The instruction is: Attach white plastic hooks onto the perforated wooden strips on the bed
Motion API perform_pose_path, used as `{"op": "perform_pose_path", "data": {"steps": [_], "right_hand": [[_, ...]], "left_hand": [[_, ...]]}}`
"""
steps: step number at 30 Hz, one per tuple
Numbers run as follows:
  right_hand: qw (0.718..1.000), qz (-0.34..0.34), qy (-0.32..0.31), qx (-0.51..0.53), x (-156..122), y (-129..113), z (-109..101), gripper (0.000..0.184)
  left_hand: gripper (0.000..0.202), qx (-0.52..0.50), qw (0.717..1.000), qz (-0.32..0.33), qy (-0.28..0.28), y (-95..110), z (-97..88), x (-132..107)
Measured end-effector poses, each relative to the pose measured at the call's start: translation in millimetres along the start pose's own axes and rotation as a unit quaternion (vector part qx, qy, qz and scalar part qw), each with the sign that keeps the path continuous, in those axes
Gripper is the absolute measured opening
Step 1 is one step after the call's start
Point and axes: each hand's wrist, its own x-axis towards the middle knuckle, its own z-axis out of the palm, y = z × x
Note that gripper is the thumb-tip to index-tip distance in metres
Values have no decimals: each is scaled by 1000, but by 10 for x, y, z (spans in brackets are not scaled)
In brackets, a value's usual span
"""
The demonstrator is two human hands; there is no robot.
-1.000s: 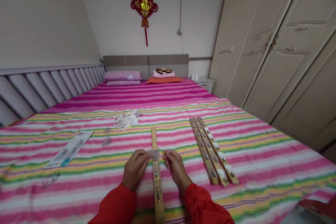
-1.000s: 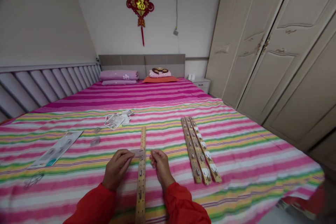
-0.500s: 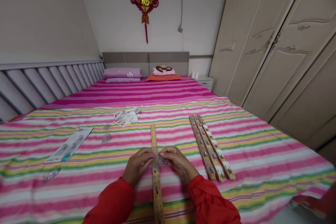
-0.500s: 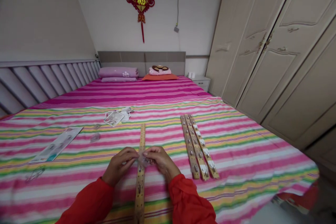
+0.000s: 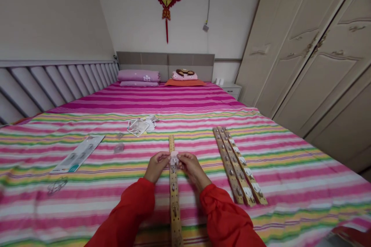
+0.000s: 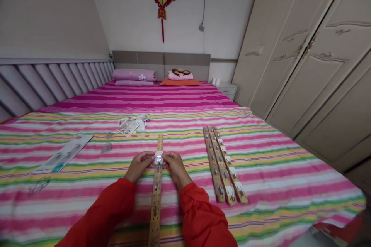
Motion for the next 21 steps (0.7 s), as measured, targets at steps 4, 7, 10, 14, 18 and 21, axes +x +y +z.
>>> {"op": "perform_pose_path", "data": {"steps": [4, 7, 10, 14, 18, 21], "right_hand": [[999, -17, 34, -9, 183, 55, 20, 24], [997, -39, 60, -18, 310, 89, 26, 21], [995, -51, 75, -31, 410, 134, 24, 17], [993, -58, 88, -47, 491, 220, -3, 13], [992, -60, 95, -60, 529, 291, -38, 11], [991, -61, 95, -66, 541, 314, -48, 9]], "left_hand": [[41, -32, 999, -12, 29, -56, 18, 198], [43, -39, 998, -12, 46, -111, 33, 349], [40, -35, 998, -11, 57, -195, 40, 468], [34, -33, 997, -16, 74, -332, 45, 551], [28, -30, 995, -22, 87, -443, 52, 576], [25, -28, 995, -25, 94, -489, 56, 587]]}}
